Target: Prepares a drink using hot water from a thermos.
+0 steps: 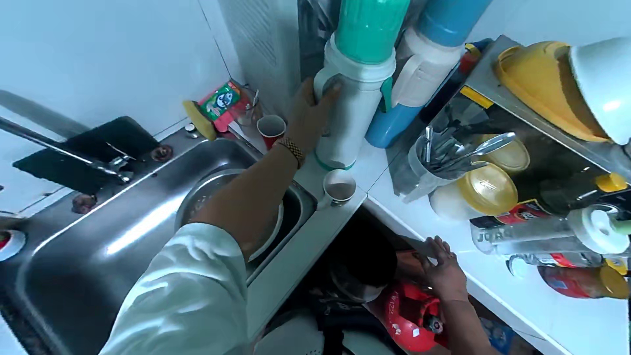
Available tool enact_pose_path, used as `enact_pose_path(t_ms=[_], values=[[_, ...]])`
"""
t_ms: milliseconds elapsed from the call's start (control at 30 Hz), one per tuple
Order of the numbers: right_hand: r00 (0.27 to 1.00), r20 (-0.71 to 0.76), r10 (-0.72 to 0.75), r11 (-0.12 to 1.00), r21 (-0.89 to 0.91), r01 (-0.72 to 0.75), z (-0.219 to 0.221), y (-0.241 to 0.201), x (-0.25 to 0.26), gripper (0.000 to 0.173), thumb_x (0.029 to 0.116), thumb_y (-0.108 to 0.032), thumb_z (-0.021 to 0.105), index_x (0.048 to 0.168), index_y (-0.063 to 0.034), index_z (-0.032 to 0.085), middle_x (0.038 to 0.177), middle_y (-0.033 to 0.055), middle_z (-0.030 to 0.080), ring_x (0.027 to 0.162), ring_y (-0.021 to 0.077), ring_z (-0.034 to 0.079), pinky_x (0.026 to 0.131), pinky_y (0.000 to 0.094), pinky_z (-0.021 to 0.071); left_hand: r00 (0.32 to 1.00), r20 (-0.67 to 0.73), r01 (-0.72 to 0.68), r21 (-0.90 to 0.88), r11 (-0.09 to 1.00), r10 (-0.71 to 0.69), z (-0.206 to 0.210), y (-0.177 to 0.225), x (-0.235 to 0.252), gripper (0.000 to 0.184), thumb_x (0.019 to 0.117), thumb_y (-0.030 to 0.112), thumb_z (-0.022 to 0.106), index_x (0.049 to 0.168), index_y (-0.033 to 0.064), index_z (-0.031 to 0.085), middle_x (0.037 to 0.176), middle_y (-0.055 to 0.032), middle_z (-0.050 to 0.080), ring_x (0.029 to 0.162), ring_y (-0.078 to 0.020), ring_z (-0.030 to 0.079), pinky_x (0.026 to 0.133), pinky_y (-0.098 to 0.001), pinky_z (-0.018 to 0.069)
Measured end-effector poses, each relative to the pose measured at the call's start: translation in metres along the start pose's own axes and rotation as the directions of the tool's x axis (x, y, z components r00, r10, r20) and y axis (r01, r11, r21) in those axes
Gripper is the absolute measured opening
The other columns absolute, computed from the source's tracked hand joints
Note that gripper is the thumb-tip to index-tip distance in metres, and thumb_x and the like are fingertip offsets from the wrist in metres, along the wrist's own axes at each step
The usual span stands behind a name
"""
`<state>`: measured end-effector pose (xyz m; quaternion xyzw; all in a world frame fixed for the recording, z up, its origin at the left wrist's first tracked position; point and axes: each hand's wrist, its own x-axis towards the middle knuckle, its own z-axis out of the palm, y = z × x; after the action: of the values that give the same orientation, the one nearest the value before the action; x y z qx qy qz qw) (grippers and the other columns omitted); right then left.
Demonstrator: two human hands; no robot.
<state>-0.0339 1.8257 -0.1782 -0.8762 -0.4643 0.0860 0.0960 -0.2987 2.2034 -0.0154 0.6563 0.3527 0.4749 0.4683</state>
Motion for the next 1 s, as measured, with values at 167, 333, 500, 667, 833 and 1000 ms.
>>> enact_pose_path(t_ms=[167,333,500,667,833,1000], values=[[0.998,0.060,0.016,1.000,0.010,-0.017,-0.010,-0.003,0.002,0.054,0.0991,-0.031,0.065,0.149,-0.0119,0.056,0.157,0.0109,0.050,0.148,0.0322,0.044,0.121,0.0552,0.0353,0.994,-0.102,-0.038,-0.134,0.990,0.025,-0.020,0.007,-0.026,0.028,0.1008,0.028,0.066,0.117,0.0059,0.062,0.098,0.0020,0.071,0.087,-0.0062,0.069,0.080,-0.0281,0.0597],[0.986,0.145,0.077,0.997,-0.007,-0.076,-0.023,-0.009,0.007,0.052,0.1004,-0.033,0.064,0.147,-0.0105,0.058,0.156,0.0107,0.051,0.147,0.0314,0.046,0.119,0.0561,0.0377,0.983,-0.124,-0.154,-0.124,0.980,0.139,-0.058,0.001,-0.053,0.021,0.1016,0.025,0.065,0.115,0.0085,0.062,0.097,0.0056,0.071,0.089,-0.0064,0.070,0.082,-0.0300,0.0606],[0.967,0.221,0.128,0.992,-0.010,-0.129,-0.042,-0.051,0.014,0.045,0.1034,-0.030,0.059,0.145,-0.0140,0.060,0.143,0.0169,0.062,0.131,0.0390,0.059,0.108,0.0658,0.0448,0.977,-0.154,-0.170,-0.124,0.978,0.150,-0.087,0.004,-0.083,0.016,0.1025,0.026,0.063,0.112,0.0125,0.062,0.091,0.0079,0.068,0.073,-0.0041,0.063,0.067,-0.0251,0.0568],[0.952,-0.152,-0.267,0.825,0.475,0.307,-0.116,-0.171,0.014,0.043,0.1005,-0.038,0.064,0.135,-0.0124,0.067,0.127,0.0093,0.070,0.112,0.0200,0.070,0.094,0.0435,0.0601,0.972,-0.179,-0.168,-0.075,0.983,0.152,-0.111,0.036,-0.117,0.010,0.1022,0.022,0.063,0.110,0.0160,0.066,0.088,0.0099,0.069,0.071,-0.0033,0.064,0.066,-0.0240,0.0575],[0.767,-0.187,-0.614,0.587,0.542,0.602,-0.219,-0.276,0.039,0.097,0.0907,-0.071,0.059,0.165,-0.0192,0.023,0.159,0.0061,0.043,0.134,0.0143,0.056,0.099,0.0349,0.0571,0.987,-0.026,-0.148,0.228,0.962,0.158,-0.127,0.063,-0.157,0.016,0.0955,0.026,0.073,0.106,0.0164,0.066,0.087,0.0137,0.068,0.074,0.0040,0.065,0.066,-0.0172,0.0580],[0.698,0.157,-0.699,0.708,0.292,0.643,-0.230,-0.329,0.057,0.084,0.0856,-0.064,0.071,0.157,-0.0299,0.043,0.131,0.0028,0.067,0.110,0.0168,0.067,0.089,0.0451,0.0582,0.994,0.000,-0.102,0.267,0.958,0.106,-0.141,0.054,-0.186,0.019,0.0893,0.031,0.078,0.100,0.0174,0.069,0.079,0.0153,0.067,0.065,0.0065,0.061,0.058,-0.0142,0.0538]])
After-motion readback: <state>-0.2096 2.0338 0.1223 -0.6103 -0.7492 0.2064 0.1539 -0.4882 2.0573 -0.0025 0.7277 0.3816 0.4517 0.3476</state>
